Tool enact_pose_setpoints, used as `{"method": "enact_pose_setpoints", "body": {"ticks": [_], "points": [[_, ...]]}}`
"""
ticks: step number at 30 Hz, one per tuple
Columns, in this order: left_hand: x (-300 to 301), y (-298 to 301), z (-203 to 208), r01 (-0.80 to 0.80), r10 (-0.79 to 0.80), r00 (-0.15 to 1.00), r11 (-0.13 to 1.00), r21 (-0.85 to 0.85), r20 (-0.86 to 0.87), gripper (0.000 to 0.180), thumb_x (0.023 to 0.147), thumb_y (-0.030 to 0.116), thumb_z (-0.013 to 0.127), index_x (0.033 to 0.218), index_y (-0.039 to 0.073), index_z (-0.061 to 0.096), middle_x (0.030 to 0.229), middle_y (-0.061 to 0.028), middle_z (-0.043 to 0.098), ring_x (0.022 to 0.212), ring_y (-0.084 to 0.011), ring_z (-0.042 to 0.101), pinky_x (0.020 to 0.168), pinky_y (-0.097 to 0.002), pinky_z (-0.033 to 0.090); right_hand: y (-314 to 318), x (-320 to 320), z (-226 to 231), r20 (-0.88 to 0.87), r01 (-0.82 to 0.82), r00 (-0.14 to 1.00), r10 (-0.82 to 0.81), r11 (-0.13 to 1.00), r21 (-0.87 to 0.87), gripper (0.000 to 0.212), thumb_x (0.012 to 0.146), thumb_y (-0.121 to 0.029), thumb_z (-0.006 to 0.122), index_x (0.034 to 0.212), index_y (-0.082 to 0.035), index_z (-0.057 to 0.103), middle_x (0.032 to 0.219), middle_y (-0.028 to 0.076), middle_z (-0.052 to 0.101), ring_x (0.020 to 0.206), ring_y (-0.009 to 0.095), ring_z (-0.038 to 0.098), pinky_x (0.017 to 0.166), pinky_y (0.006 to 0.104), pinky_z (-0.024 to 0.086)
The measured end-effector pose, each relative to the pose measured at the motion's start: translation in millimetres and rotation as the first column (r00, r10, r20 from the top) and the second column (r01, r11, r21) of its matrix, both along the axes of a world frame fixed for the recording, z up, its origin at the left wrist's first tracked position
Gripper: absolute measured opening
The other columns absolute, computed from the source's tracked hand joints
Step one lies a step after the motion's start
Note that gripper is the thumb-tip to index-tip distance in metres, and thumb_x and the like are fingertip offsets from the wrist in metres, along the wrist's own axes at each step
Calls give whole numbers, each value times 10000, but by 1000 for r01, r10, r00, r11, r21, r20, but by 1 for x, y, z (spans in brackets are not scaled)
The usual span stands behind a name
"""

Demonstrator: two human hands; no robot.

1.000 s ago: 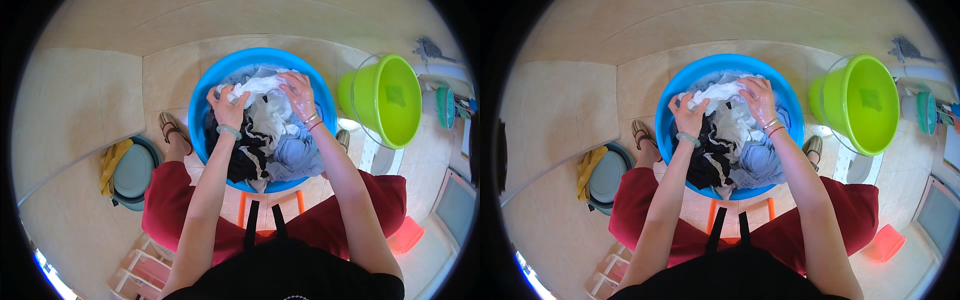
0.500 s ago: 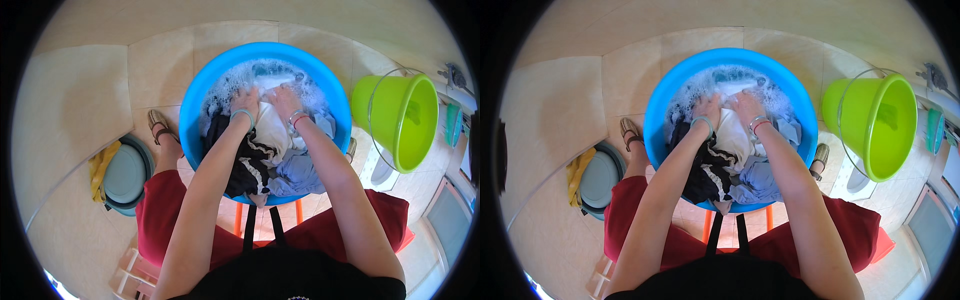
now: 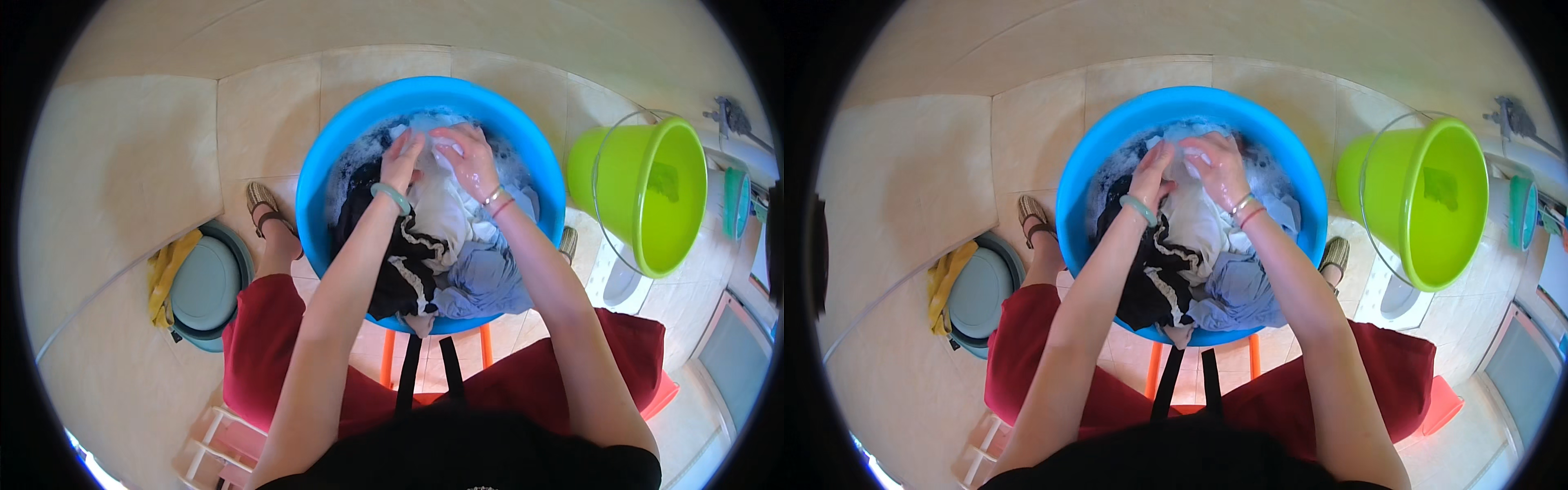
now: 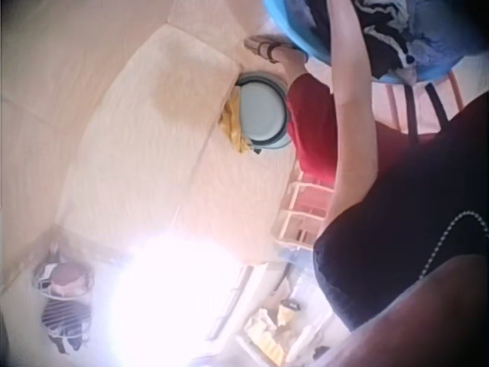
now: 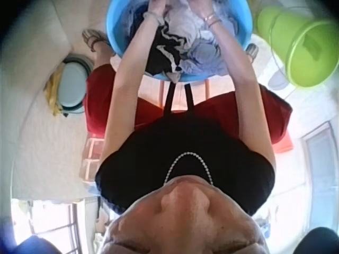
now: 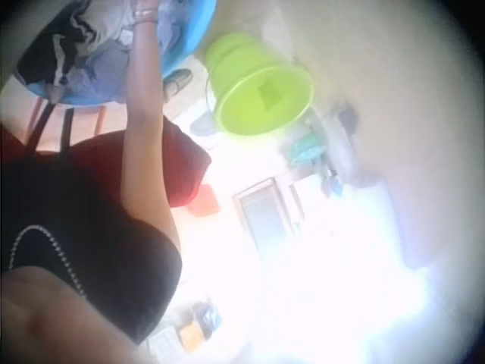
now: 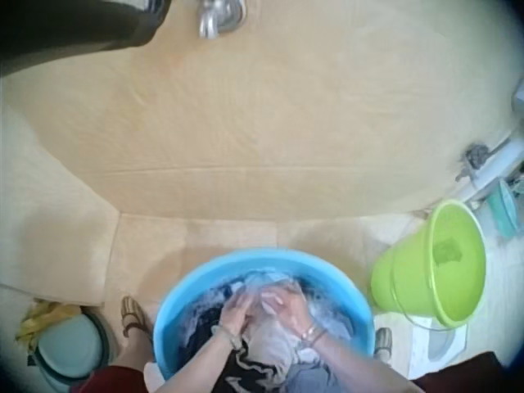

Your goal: The person sits on a small stool and hand washes clothes in a blue basin filled with soapy water. They repeatedly submerge, agitate, and wring out various garments, including a white cloth and dark-colored items, using both hands.

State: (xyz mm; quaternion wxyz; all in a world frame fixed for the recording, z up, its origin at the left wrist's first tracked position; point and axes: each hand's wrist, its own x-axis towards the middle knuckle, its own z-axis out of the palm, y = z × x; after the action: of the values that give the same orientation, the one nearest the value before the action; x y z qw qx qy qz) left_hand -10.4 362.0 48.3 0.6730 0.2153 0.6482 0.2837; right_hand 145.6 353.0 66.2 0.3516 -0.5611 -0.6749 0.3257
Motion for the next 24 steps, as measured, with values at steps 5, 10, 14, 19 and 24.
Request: {"method": "enact_pose_setpoints", "body": {"ticks": [5, 10, 14, 19, 24], "points": [[2, -29, 55, -193, 235, 543, 969, -152, 806, 622, 904, 554, 539, 1367, 150, 440, 1292, -122, 538, 1113, -302, 567, 930, -449, 474, -47, -18, 126, 82, -302, 953, 292, 935, 187, 196, 779, -87, 645, 943, -175, 707, 966, 9, 613, 919, 244, 530, 841, 366, 404], [20, -65, 122, -330, 193, 480, 944, -27, 856, 472, 967, 383, 457, 1396, 203, 375, 1265, -126, 543, 1050, -320, 590, 919, -450, 491, -106, -20, 195, 187, -465, 878, 440, 877, 119, 292, 692, -85, 640, 934, -233, 709, 942, -52, 562, 903, 206, 492, 779, 373, 376], [9, -90, 121, -240, 146, 266, 967, -81, 953, 474, 963, 293, 454, 1422, 261, 341, 1254, -102, 531, 1007, -291, 591, 824, -427, 528, -131, -27, 212, 214, -224, 961, 176, 948, 228, 326, 711, -110, 641, 1017, -212, 689, 1006, -21, 554, 924, 216, 493, 785, 388, 374], [26, -89, 181, -194, 120, 298, 979, -63, 947, 525, 943, 490, 507, 1391, 247, 383, 1185, -69, 546, 983, -247, 572, 751, -392, 536, -156, -67, 213, 280, -39, 957, -76, 923, 382, 398, 697, -280, 744, 1082, -245, 650, 1045, -15, 528, 873, 220, 493, 738, 393, 370], [29, -100, 165, -248, 189, 470, 966, -76, 862, 453, 921, 565, 501, 1095, 150, 544, 1057, -51, 579, 923, -219, 577, 741, -368, 510, -151, -70, 202, 156, 144, 962, -225, 900, 410, 240, 667, -276, 764, 869, -234, 640, 908, -34, 515, 776, 208, 498, 651, 369, 348]]}}
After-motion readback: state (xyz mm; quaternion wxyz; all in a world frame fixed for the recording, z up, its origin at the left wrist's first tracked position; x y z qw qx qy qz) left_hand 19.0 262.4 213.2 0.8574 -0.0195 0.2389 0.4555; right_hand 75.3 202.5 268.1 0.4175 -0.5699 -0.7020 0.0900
